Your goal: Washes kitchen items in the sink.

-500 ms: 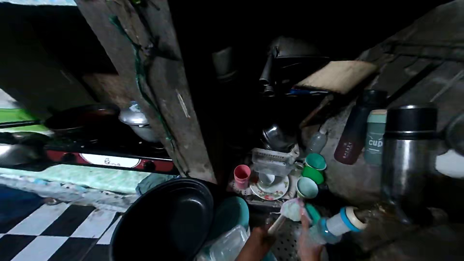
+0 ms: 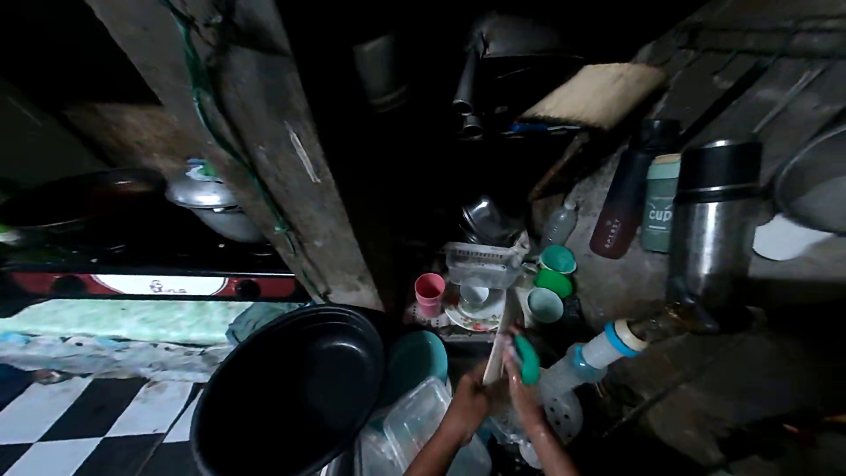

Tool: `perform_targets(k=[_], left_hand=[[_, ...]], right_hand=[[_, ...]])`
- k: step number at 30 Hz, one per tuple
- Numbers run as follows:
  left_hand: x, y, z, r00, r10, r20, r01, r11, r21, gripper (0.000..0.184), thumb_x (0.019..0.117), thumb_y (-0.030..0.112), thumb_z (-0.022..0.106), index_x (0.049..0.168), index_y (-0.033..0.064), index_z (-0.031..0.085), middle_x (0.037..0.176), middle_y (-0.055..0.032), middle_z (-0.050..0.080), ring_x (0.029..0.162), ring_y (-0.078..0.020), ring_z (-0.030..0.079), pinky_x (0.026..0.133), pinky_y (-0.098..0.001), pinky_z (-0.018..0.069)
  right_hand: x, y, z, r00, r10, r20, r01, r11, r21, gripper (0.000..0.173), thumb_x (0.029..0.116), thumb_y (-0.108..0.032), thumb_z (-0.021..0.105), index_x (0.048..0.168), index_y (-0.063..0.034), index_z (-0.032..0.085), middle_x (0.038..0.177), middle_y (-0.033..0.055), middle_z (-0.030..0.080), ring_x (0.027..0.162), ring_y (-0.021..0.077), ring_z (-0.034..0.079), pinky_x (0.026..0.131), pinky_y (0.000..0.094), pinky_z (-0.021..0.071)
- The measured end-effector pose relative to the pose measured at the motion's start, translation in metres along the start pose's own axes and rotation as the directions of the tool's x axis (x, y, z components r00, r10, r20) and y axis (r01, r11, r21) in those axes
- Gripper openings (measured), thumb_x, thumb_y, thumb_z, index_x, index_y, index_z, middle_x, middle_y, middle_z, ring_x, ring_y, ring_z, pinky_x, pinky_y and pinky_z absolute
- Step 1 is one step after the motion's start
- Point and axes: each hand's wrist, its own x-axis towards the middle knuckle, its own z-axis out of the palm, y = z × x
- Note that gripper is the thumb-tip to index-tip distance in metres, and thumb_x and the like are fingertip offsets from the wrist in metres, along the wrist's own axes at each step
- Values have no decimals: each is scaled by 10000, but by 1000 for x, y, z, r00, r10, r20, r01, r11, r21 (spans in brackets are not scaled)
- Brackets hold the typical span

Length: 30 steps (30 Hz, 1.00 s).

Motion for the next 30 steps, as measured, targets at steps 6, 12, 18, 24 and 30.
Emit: perform_targets(k=[6,12,18,24,30], left_hand=[[-6,-3,-5,998,-61,18,64,959,-277,416,949,-15,602,1360,-34,535,1148,-137,708,1020,-218,704,910,-402,600],[-13,-11,-22,992,-82,96,113,918,-380,467,902,-56,604,1359,-21,516,1129,-134,714,1006,-240,710,893,-434,603],[-20,-21,-22,989,-38,140,96,893,-439,447,851,-63,625,1292,-18,563,1094,-134,728,981,-234,716,887,-434,600],[-8,-6,-29,997,-55,60,75,909,-409,437,879,-47,607,1307,-15,524,1070,-106,723,958,-205,716,863,-403,608],[-7,-1,-13,999,-43,8,41,861,-508,449,965,59,593,1387,-36,470,1153,-183,696,1014,-261,710,902,-435,600]], right_hand=[[8,26,0,992,-124,-23,119,980,-160,582,959,-350,624,1415,9,582,1552,198,464,1466,290,406,1225,454,330],[16,18,1,974,-211,78,224,950,-218,414,1051,-372,490,1274,-118,729,1472,129,572,1398,256,500,1173,456,412],[46,19,-2,995,-97,-16,82,910,-405,360,1037,-249,533,1330,-112,692,1460,112,583,1393,275,498,1186,488,372],[16,-6,14,929,-234,286,313,909,-276,322,1029,-254,561,1274,-134,732,1471,100,578,1401,229,504,1164,439,436],[51,-19,2,991,-75,112,124,832,-541,431,1075,-335,502,1492,-234,547,1635,44,381,1457,283,422,1144,557,395]])
